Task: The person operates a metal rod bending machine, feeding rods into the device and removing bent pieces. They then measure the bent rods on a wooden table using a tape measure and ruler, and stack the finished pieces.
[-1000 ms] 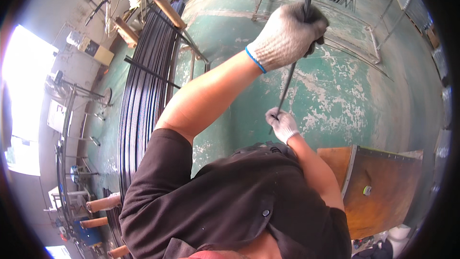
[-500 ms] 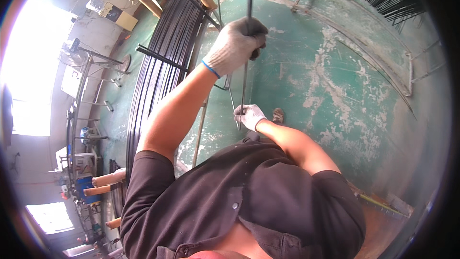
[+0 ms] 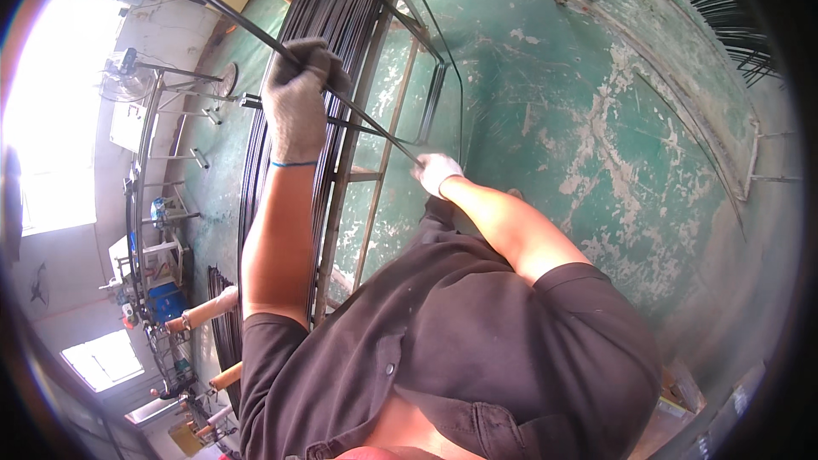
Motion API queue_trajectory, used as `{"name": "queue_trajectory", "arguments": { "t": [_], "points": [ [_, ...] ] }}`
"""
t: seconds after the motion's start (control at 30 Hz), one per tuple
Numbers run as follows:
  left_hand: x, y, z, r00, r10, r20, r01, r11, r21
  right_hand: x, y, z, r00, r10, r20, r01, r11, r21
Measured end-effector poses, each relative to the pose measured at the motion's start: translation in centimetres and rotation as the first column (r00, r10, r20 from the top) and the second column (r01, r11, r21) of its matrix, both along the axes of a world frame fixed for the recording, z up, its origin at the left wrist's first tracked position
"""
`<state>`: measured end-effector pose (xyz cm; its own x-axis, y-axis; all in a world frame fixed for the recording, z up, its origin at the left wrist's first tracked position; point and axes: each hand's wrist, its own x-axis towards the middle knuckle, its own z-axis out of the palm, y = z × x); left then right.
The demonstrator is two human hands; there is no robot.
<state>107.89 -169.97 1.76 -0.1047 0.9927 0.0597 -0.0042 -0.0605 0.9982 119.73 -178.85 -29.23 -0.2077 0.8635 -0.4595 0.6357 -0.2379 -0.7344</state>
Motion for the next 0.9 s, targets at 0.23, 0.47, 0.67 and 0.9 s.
{"name": "queue_trajectory", "arguments": {
  "t": [0.23, 0.47, 0.67, 0.9],
  "points": [
    [-8.1, 4.4, -16.9, 0.985, -0.065, -0.162, 0.045, 0.992, -0.120, -5.9, 11.7, 3.2, 0.992, -0.130, -0.002, 0.130, 0.992, 0.002],
    [-14.8, 5.4, -26.1, 0.958, -0.112, -0.263, 0.019, 0.944, -0.330, -13.2, 15.3, -0.7, 0.998, 0.022, 0.052, -0.027, 0.995, 0.098],
    [-19.1, 3.5, -31.0, 0.948, -0.011, -0.317, -0.104, 0.933, -0.345, -16.2, 16.2, -3.3, 0.934, 0.350, 0.071, -0.356, 0.929, 0.099],
    [-22.8, -0.5, -32.6, 0.852, -0.078, -0.518, -0.066, 0.965, -0.255, -15.0, 16.7, -2.8, 0.932, 0.362, -0.022, -0.363, 0.931, -0.049]
  ]
}}
